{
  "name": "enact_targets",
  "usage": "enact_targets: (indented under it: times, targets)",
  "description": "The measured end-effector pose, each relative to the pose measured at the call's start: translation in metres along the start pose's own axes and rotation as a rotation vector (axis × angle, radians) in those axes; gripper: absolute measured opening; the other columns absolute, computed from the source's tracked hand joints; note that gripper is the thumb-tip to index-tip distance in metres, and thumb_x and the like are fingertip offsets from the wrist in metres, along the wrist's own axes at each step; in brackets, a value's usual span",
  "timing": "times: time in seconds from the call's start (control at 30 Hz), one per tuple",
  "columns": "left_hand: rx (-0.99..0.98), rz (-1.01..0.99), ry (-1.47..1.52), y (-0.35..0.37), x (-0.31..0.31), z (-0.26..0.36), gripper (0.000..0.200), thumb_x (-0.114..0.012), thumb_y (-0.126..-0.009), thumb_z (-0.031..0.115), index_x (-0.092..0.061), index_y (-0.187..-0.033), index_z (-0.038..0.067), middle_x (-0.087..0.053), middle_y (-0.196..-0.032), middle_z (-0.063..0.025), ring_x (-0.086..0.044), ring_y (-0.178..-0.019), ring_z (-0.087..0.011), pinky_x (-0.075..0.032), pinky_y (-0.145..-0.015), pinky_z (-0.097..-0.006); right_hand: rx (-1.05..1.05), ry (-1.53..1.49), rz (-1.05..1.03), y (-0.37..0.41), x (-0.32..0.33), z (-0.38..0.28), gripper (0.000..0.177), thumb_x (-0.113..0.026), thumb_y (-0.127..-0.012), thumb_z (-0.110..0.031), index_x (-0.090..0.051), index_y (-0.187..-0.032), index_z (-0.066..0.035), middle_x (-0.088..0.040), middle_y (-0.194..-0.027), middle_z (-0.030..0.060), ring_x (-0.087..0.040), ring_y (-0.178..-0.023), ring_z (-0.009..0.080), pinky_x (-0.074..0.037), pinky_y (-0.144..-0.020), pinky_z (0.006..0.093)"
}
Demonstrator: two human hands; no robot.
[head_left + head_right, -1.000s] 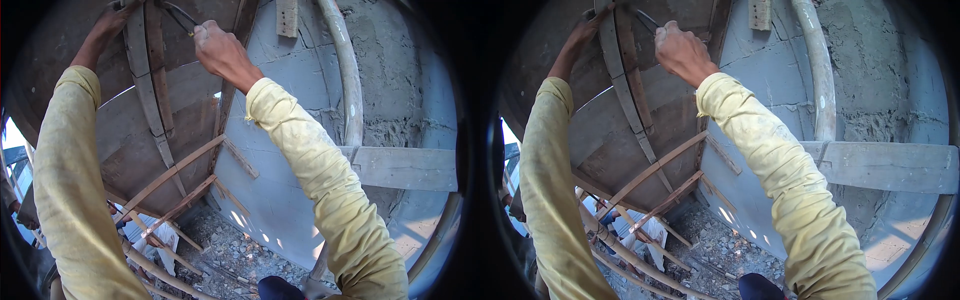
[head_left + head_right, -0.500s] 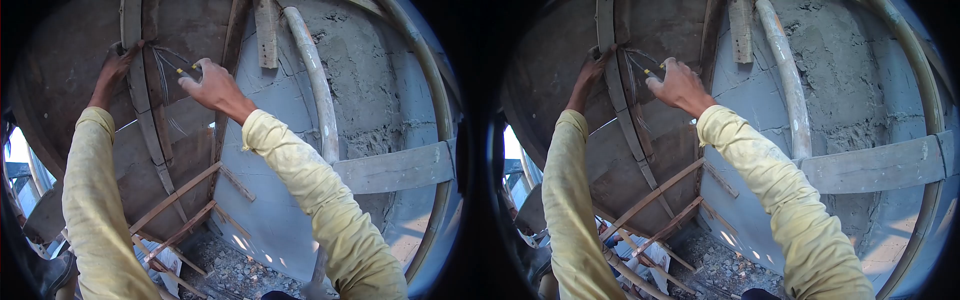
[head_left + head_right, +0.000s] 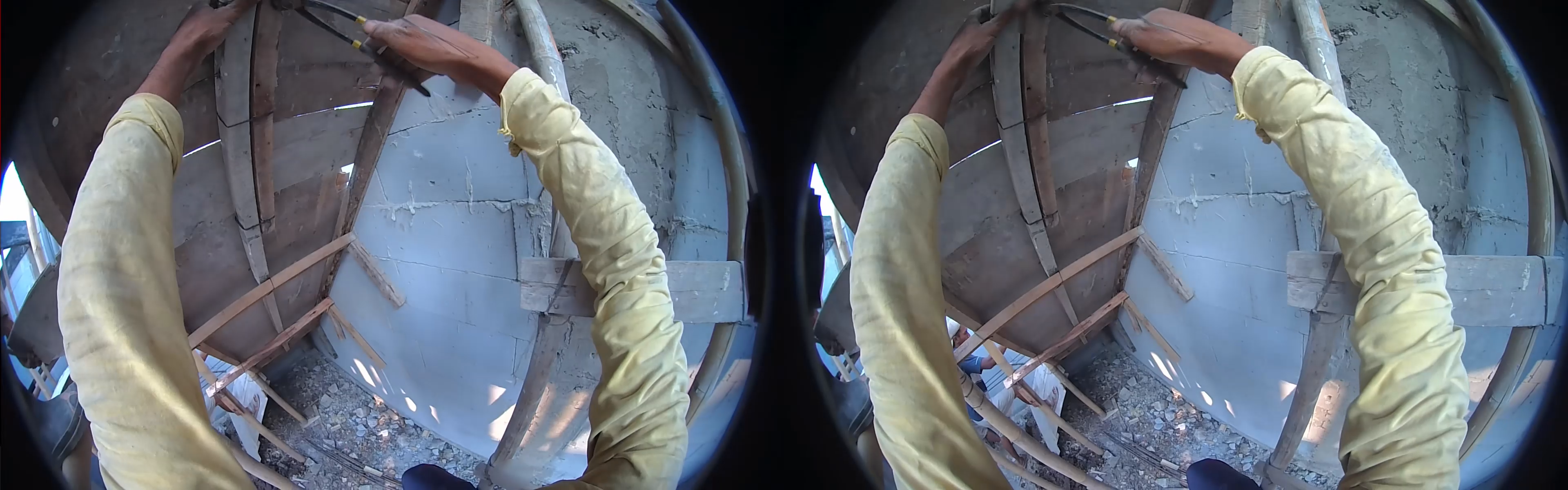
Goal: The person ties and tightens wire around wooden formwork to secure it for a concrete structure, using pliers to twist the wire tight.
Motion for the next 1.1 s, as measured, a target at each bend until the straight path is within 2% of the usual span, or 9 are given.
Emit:
enact_targets:
  times: [0.07, 0.1, 0.27, 0.37, 0.47, 0.6, 0.7, 1.03, 1.1]
  targets:
    - [-0.027, -0.025, -0.003, 0.005, 0.0, 0.004, 0.111, -0.055, -0.077, 0.08, -0.03, -0.147, -0.003, -0.037, -0.149, -0.0254, -0.037, -0.138, -0.0381, -0.033, -0.111, -0.0477, 0.192, 0.418, 0.229, -0.014, 0.017, -0.014, 0.057, -0.052, -0.097, -0.05, -0.06, -0.108, 0.006, -0.067, -0.077, 0.0088, -0.067, -0.068, 0.0128, -0.059, -0.059, 0.0262]
    - [-0.037, -0.052, 0.005, 0.018, 0.003, 0.013, 0.112, -0.055, -0.076, 0.081, -0.03, -0.147, -0.002, -0.036, -0.15, -0.025, -0.036, -0.138, -0.038, -0.032, -0.111, -0.0478, 0.497, 0.7, 0.27, 0.001, 0.0, -0.059, 0.048, -0.056, -0.095, -0.048, -0.059, -0.089, 0.0, -0.069, -0.075, 0.0151, -0.066, -0.063, 0.0317, -0.052, -0.055, 0.0408]
    - [-0.03, -0.069, -0.007, 0.007, -0.004, 0.007, 0.113, -0.056, -0.074, 0.082, -0.028, -0.15, 0.003, -0.031, -0.153, -0.0235, -0.028, -0.143, -0.0369, -0.028, -0.115, -0.0476, -0.525, -0.582, -0.465, 0.016, -0.026, -0.028, 0.044, -0.06, -0.094, -0.042, -0.059, -0.094, 0.002, -0.063, -0.067, 0.0107, -0.063, -0.059, 0.023, -0.052, -0.054, 0.0347]
    - [-0.044, -0.101, 0.059, -0.018, -0.015, -0.012, 0.106, -0.06, -0.074, 0.078, -0.038, -0.144, 0.002, -0.039, -0.146, -0.0218, -0.035, -0.137, -0.0344, -0.03, -0.112, -0.0446, -0.352, -0.823, -0.177, 0.014, -0.031, -0.017, 0.031, -0.076, -0.084, -0.025, -0.06, -0.095, -0.001, -0.057, -0.061, -0.0032, -0.052, -0.041, 0.0041, -0.045, -0.035, 0.0207]
    - [-0.196, -0.115, 0.149, -0.045, -0.023, -0.025, 0.096, -0.063, -0.075, 0.074, -0.055, -0.131, -0.004, -0.058, -0.131, -0.0206, -0.053, -0.125, -0.0307, -0.039, -0.105, -0.0392, -0.304, -0.513, -0.214, 0.014, -0.022, -0.021, 0.036, -0.077, -0.082, -0.028, -0.059, -0.097, -0.001, -0.06, -0.066, 0.0003, -0.053, -0.043, 0.0051, -0.047, -0.038, 0.0208]
    - [-0.186, 0.087, 0.112, -0.04, -0.009, -0.02, 0.1, -0.069, -0.07, 0.071, -0.053, -0.129, -0.008, -0.059, -0.125, -0.0266, -0.057, -0.12, -0.0361, -0.044, -0.101, -0.0415, 0.284, 0.7, 0.599, 0.033, 0.036, -0.071, 0.054, -0.062, -0.09, -0.04, -0.061, -0.106, 0.011, -0.067, -0.076, 0.0207, -0.069, -0.077, 0.0331, -0.056, -0.074, 0.0399]
    - [-0.118, 0.03, 0.104, -0.02, -0.007, -0.009, 0.109, -0.07, -0.069, 0.071, -0.042, -0.136, -0.009, -0.054, -0.131, -0.0266, -0.054, -0.124, -0.0359, -0.041, -0.104, -0.0413, 0.266, 0.866, 0.583, 0.047, 0.03, -0.087, 0.051, -0.056, -0.094, -0.037, -0.06, -0.105, 0.013, -0.068, -0.087, 0.0275, -0.067, -0.084, 0.0409, -0.055, -0.076, 0.0435]
    - [-0.095, -0.128, 0.079, -0.015, -0.009, 0.001, 0.11, -0.07, -0.07, 0.071, -0.041, -0.137, -0.01, -0.052, -0.134, -0.0272, -0.052, -0.126, -0.0373, -0.04, -0.107, -0.0427, -0.285, -0.659, -0.198, 0.021, 0.0, -0.027, 0.055, -0.045, -0.1, -0.048, -0.058, -0.106, 0.005, -0.056, -0.073, -0.0005, -0.052, -0.056, 0.0077, -0.047, -0.047, 0.0224]
    - [-0.131, 0.088, 0.057, -0.021, -0.001, -0.003, 0.093, -0.071, -0.071, 0.067, -0.055, -0.125, -0.008, -0.061, -0.121, -0.0263, -0.06, -0.115, -0.037, -0.046, -0.099, -0.0425, -0.297, -0.493, -0.105, 0.023, 0.008, -0.024, 0.058, -0.046, -0.099, -0.052, -0.061, -0.103, 0.003, -0.057, -0.071, 0.0007, -0.053, -0.055, 0.0069, -0.047, -0.045, 0.0231]
Point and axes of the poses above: each hand's wrist, its own y-axis away from the middle knuckle, its own x-axis out of the back of the hand, z = x × y, the point moved 10 cm from there along -y, towards the middle knuckle
